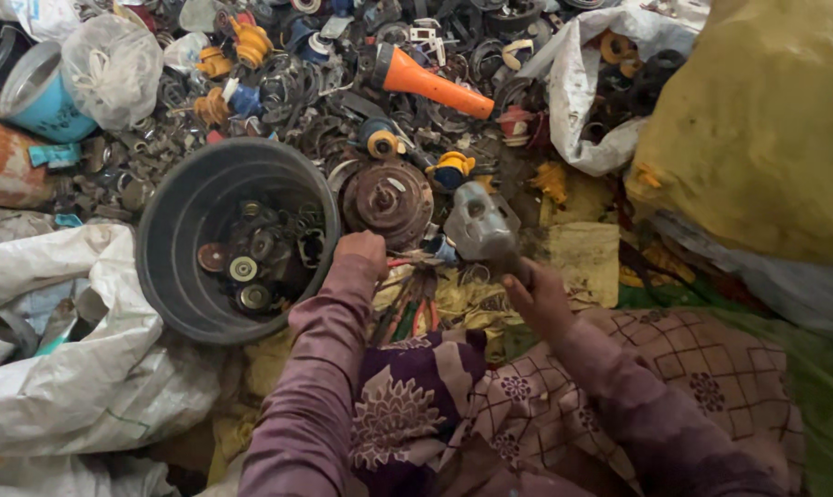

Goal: The person sits on the floor and uses a hammer and pliers to break apart small metal and plastic components. They repeatedly strike parts on a metal block, separate pieces, and place them into a nearby bucket.

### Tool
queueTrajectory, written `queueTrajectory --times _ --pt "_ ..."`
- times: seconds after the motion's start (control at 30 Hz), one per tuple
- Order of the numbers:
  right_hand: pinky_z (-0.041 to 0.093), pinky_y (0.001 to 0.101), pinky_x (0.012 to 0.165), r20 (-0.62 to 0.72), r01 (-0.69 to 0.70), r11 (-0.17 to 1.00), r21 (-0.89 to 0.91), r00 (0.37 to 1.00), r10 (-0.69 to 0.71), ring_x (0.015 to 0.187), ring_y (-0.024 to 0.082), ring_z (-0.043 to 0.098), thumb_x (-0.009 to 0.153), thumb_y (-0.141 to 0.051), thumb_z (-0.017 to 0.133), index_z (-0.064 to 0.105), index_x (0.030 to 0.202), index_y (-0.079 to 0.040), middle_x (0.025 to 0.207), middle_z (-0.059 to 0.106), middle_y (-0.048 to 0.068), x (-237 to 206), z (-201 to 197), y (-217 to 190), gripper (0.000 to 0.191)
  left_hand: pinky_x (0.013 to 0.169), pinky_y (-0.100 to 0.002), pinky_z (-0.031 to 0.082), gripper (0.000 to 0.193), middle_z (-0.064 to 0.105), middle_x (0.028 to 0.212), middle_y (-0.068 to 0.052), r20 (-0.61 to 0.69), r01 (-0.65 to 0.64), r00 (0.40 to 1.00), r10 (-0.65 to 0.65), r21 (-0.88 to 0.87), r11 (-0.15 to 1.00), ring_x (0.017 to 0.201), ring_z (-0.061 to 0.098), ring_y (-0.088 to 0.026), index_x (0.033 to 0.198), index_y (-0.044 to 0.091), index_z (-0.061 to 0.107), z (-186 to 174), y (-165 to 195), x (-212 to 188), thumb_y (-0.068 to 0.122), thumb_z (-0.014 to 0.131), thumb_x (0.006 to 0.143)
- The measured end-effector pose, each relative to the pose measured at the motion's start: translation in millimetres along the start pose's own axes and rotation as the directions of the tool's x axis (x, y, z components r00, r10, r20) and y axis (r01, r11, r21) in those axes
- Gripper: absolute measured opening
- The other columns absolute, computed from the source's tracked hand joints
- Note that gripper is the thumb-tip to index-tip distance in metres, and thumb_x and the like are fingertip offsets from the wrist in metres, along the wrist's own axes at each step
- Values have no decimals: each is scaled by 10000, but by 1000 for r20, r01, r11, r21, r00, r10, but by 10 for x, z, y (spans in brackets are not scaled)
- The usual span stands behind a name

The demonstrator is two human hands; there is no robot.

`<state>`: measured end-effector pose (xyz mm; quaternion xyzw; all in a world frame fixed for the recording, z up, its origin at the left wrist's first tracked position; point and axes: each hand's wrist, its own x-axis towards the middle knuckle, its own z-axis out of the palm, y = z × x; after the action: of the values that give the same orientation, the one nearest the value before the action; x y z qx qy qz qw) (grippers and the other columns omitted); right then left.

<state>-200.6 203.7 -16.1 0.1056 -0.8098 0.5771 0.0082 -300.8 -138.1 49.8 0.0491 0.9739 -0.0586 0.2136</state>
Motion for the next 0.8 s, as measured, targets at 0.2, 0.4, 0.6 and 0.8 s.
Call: queueTrajectory --times 0.2,0.4,0.6,0.8 --pt "438 366 503 188 -491 793 -361 795 577 547 163 522 997 -436 650 656 924 -25 641 570 57 158 476 405 418 890 -430 591 328 761 1076 -202 75 17 997 -14 -41 999 1030 743 -343 1035 52 800 87 36 38 250 796 774" --pt "436 394 492 106 -649 758 -71 750 653 513 210 533 993 -477 656 665 849 17 595 563 70 125 187 -22 514 855 -461 582 480 749 1044 -205 64 57 997 -52 -73 996 1012 727 -369 1031 34 793 446 4 94 468 796 825" --pt "489 369 466 99 -445 893 -71 888 450 514 168 600 884 -385 733 635 903 -28 616 607 25 -148 -558 -515 370 819 -535 568 463 743 980 -174 -526 -23 848 -61 -153 988 931 732 -379 1069 74 709 899 172 -486 384 795 737" --pt "471 435 503 86 -583 782 -222 787 611 529 263 591 991 -272 719 704 957 158 617 605 115 -787 -989 30 432 677 -522 556 618 694 853 -230 -607 56 748 -267 -343 938 765 684 -437 1159 48 639 763 346 -1662 425 805 698"
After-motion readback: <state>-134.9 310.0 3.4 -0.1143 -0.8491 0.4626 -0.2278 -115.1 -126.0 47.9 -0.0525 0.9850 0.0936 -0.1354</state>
